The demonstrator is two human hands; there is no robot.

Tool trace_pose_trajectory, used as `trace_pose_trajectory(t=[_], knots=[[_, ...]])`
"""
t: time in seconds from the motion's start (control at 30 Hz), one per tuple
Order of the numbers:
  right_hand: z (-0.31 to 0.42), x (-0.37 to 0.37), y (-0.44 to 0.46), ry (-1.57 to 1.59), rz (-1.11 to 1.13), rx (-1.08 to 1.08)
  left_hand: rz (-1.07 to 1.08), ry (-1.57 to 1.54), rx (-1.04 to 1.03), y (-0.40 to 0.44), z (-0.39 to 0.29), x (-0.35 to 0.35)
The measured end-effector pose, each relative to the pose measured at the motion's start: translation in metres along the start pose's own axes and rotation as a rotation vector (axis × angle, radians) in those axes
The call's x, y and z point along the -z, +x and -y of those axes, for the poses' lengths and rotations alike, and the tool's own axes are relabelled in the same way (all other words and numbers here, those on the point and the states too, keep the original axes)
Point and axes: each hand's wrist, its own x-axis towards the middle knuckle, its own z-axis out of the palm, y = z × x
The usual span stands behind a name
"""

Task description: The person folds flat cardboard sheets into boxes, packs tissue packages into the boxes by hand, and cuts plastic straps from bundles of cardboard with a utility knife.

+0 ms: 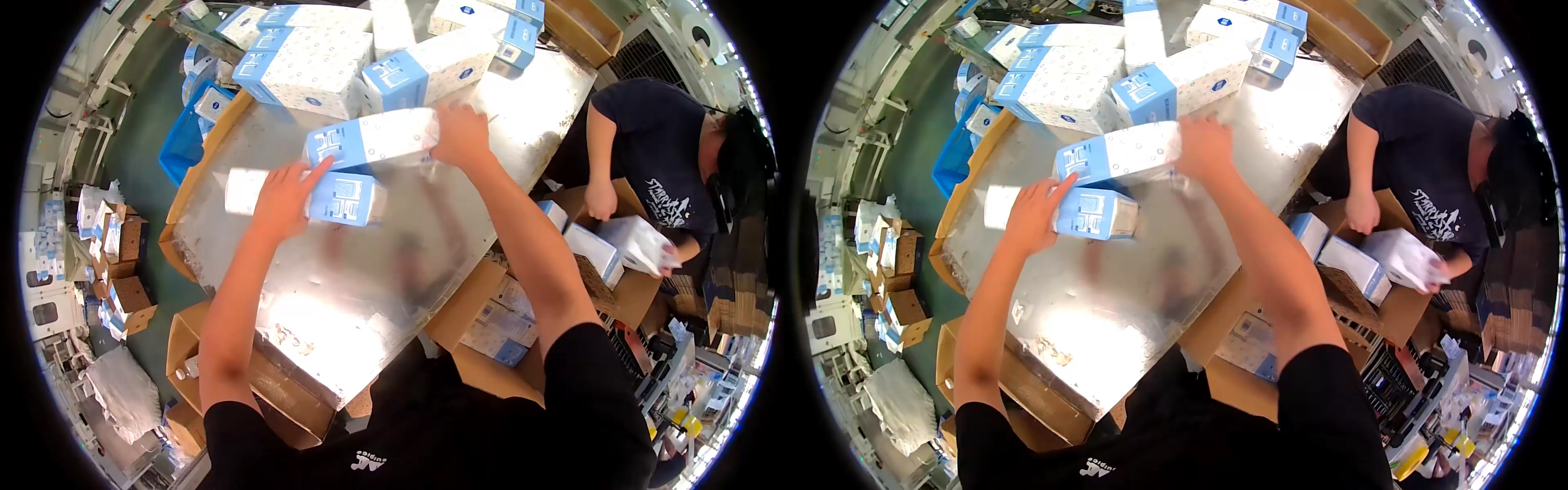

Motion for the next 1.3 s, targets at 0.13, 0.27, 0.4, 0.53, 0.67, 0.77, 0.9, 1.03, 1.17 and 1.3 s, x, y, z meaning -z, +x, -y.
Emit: trace_pose_trajectory(t=[0.13,0.27,0.4,0.53,0.67,0.77,0.9,1.03,1.17,1.3], knots=[[-0.019,0.058,-0.089,0.323,-0.121,-0.123,-0.018,-0.121,0.109,-0.058,-0.019,0.016],[-0.101,0.118,-0.208,0.746,-0.21,-0.195,0.004,-0.258,0.274,-0.114,-0.012,-0.011],[-0.159,0.118,-0.324,1.225,-0.117,-0.289,-0.175,-0.889,0.356,-0.128,-0.03,-0.015],[-0.166,0.082,-0.451,1.392,-0.149,-0.601,-0.204,-1.214,0.32,-0.119,-0.062,-0.008],[-0.191,-0.018,-0.575,0.342,0.23,-0.573,-0.05,-1.903,0.655,-0.106,-0.102,-0.003],[-0.168,0.002,-0.556,0.291,0.213,-0.484,0.215,-2.176,0.691,-0.071,-0.15,-0.014],[-0.109,0.07,-0.467,0.558,-0.485,0.107,0.544,-2.204,0.655,-0.045,-0.27,-0.006],[-0.121,0.117,-0.465,0.304,-0.445,0.188,1.021,-2.194,0.628,-0.039,-0.356,0.037],[-0.15,0.053,-0.503,0.287,-0.301,-0.166,0.773,-1.424,0.088,0.035,-0.286,0.009],[-0.192,-0.064,-0.541,-0.114,0.322,-0.427,-0.284,-0.489,0.242,0.156,-0.119,-0.015]])
